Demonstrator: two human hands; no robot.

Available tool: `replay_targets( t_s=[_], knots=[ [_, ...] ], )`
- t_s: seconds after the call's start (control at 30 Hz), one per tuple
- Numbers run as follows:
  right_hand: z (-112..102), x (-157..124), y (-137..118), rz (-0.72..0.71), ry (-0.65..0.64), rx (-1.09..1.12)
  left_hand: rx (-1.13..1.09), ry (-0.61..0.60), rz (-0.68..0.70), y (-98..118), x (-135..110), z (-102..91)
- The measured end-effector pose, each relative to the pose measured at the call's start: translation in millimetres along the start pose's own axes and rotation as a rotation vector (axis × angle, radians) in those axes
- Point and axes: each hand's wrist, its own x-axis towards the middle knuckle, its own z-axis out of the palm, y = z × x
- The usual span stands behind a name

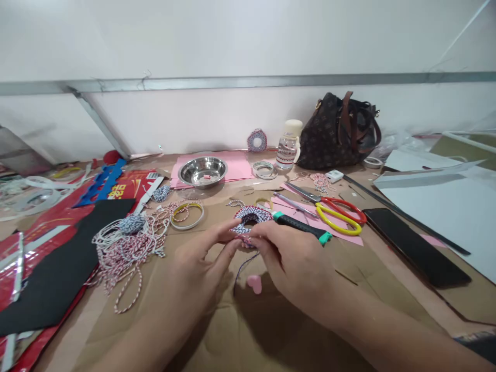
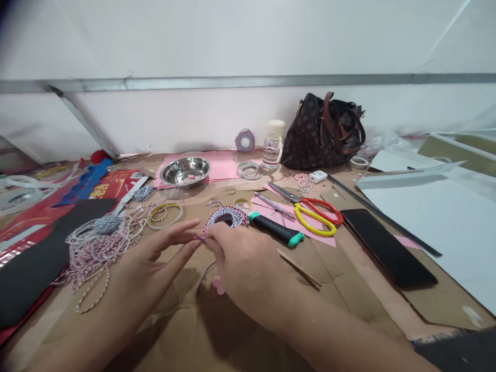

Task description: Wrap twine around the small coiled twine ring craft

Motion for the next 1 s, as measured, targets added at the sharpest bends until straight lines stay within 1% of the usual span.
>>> replay_targets(
  t_s=[0.27,0.33,0.47,0.57,0.7,0.87,1.0],
  knots=[
    [-0.8,6.7,2.4,0.013,0.098,0.110,-0.046,-0.009,-0.035,0.8,1.2,2.5],
    [-0.5,7.9,1.4,0.082,0.074,0.149,-0.067,-0.015,-0.024,0.5,1.4,2.5],
    [0.8,12.6,1.4,0.225,-0.023,0.266,-0.089,-0.018,-0.028,0.7,1.0,2.0],
    [2.3,16.1,2.1,0.275,-0.061,0.345,-0.139,-0.027,-0.081,0.7,0.5,2.6],
    [3.4,16.1,1.3,0.323,-0.077,0.394,-0.317,-0.055,-0.197,-0.4,2.1,4.8],
    [2.3,15.6,-0.3,0.305,-0.054,0.466,-0.480,-0.082,-0.304,1.0,6.2,7.1],
    [3.2,16.6,0.6,0.294,-0.056,0.481,-0.481,-0.096,-0.327,3.5,8.4,6.9]
  ],
)
